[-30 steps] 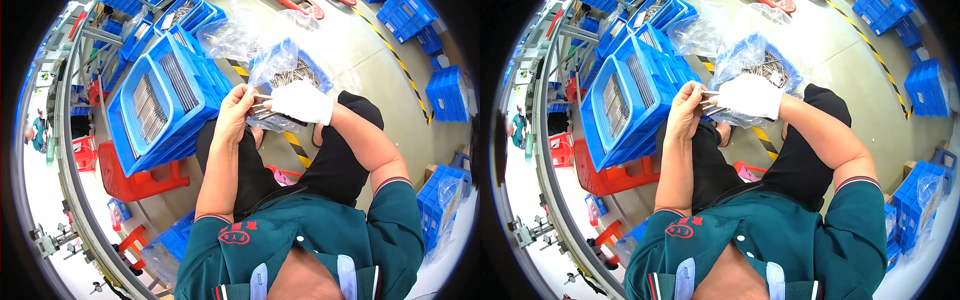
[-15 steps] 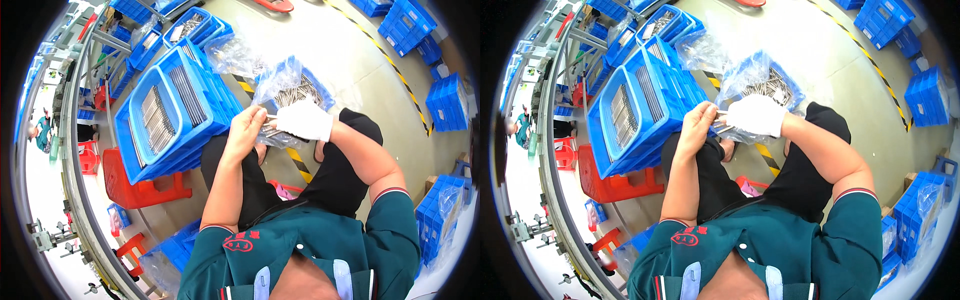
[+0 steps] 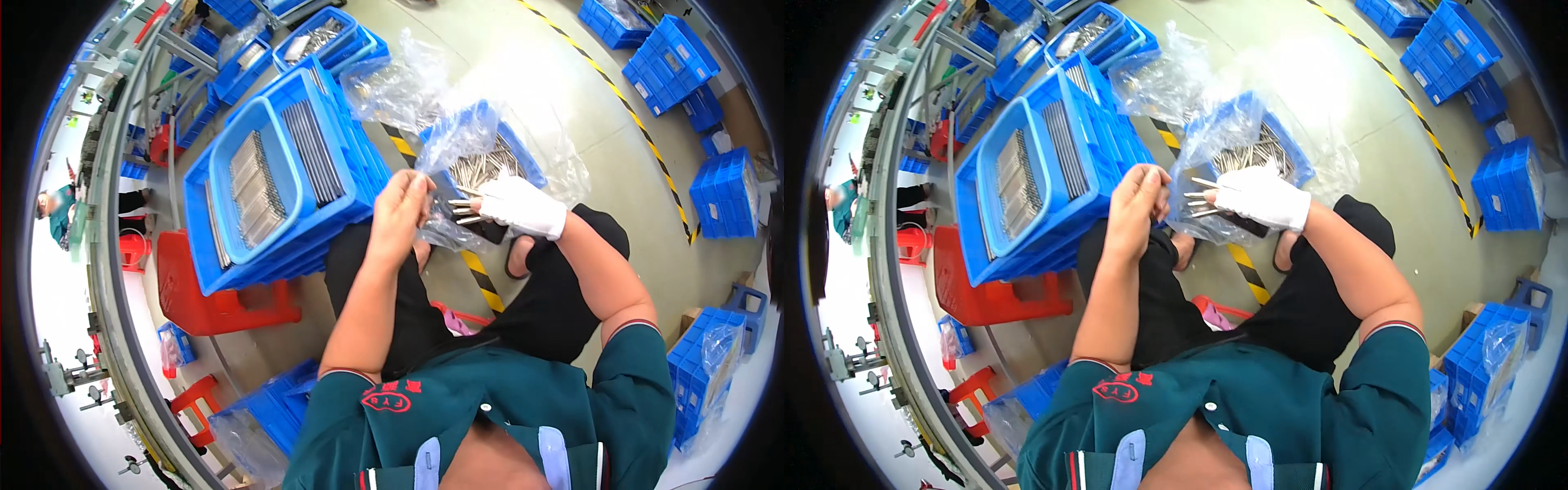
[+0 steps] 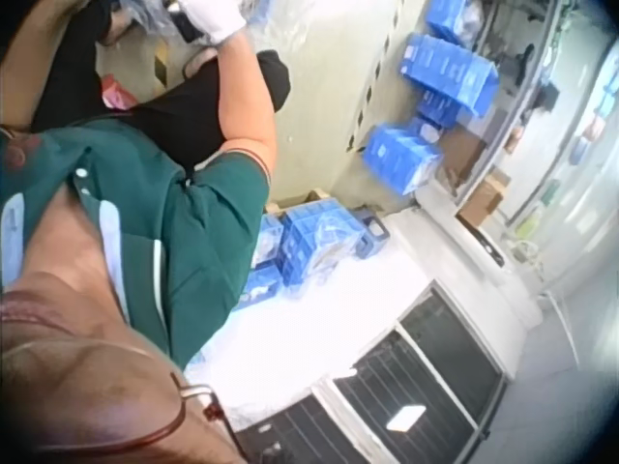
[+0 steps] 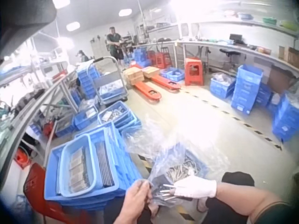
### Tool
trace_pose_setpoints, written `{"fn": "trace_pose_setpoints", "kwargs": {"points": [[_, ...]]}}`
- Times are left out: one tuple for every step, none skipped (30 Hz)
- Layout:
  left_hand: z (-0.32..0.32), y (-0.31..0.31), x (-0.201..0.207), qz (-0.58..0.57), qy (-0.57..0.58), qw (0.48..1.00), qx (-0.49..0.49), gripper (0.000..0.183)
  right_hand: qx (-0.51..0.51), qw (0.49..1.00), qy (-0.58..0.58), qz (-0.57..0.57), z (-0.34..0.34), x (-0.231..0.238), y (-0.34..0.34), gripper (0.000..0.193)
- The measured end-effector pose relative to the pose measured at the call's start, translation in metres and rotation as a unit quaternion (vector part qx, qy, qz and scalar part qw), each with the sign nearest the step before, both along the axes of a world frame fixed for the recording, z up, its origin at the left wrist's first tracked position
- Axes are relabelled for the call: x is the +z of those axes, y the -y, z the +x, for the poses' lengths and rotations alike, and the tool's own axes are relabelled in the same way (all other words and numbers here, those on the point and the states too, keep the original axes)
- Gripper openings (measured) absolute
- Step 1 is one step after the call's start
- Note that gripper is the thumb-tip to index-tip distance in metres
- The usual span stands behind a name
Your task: The person sits on the floor and repeatedly picks up small metal rods from a plastic bag, inspects them, and places them into a blue plastic crate. The person handles the rods one by one or in small groups, organizing them into the crate.
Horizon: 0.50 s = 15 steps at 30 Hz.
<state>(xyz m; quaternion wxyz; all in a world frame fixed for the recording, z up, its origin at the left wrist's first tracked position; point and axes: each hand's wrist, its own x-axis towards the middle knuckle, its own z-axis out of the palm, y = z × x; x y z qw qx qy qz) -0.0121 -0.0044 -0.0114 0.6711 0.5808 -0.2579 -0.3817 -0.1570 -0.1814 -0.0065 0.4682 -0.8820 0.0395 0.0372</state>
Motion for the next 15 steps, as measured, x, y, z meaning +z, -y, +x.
{"fn": "trace_pose_setpoints", "kwargs": {"points": [[0.004,0.001,-0.001,-0.003,-0.06,0.998,-0.014,0.024,-0.007,1.0,-0.005,-0.023,0.001,0.002,-0.002,0.037],[0.005,0.0,-0.002,-0.016,-0.113,0.993,-0.033,0.022,-0.014,0.999,-0.009,-0.045,0.003,0.004,-0.005,0.038],[0.005,0.001,-0.001,-0.033,-0.188,0.981,-0.044,0.021,-0.018,1.0,-0.02,-0.01,0.001,0.004,-0.006,0.039],[0.006,0.001,0.006,-0.049,-0.256,0.964,-0.055,0.02,-0.023,0.999,-0.024,0.027,0.002,0.004,-0.007,0.039],[0.006,0.001,0.009,-0.059,-0.278,0.957,-0.051,0.019,-0.027,0.997,-0.029,0.064,0.003,0.004,-0.009,0.04],[0.008,0.0,0.008,-0.047,-0.274,0.959,-0.061,0.02,-0.034,0.994,-0.046,0.091,0.004,0.008,-0.011,0.041],[0.011,-0.001,0.007,-0.037,-0.27,0.96,-0.071,0.02,-0.041,0.99,-0.063,0.116,0.006,0.015,-0.013,0.041],[0.012,-0.002,0.006,-0.026,-0.266,0.96,-0.081,0.02,-0.048,0.986,-0.08,0.142,0.006,0.018,-0.015,0.042],[0.011,-0.003,0.006,-0.015,-0.263,0.96,-0.092,0.019,-0.036,0.99,-0.071,0.114,0.006,0.008,-0.011,0.043],[0.01,-0.003,0.007,-0.018,-0.26,0.961,-0.091,0.017,-0.036,0.989,-0.075,0.118,0.007,0.008,-0.011,0.043],[0.009,-0.003,0.008,-0.021,-0.257,0.962,-0.09,0.016,-0.036,0.989,-0.08,0.123,0.007,0.009,-0.012,0.043],[0.008,-0.003,0.009,-0.024,-0.254,0.963,-0.089,0.015,-0.037,0.988,-0.084,0.127,0.007,0.009,-0.013,0.043],[0.008,-0.003,0.008,-0.025,-0.247,0.965,-0.089,0.015,-0.025,0.989,-0.083,0.123,0.007,0.01,-0.012,0.04],[0.01,-0.003,0.007,-0.026,-0.24,0.966,-0.089,0.015,-0.013,0.99,-0.081,0.118,0.008,0.011,-0.012,0.038],[0.01,-0.004,0.005,-0.026,-0.234,0.968,-0.088,0.016,-0.001,0.99,-0.079,0.113,0.008,0.012,-0.012,0.036]]}}
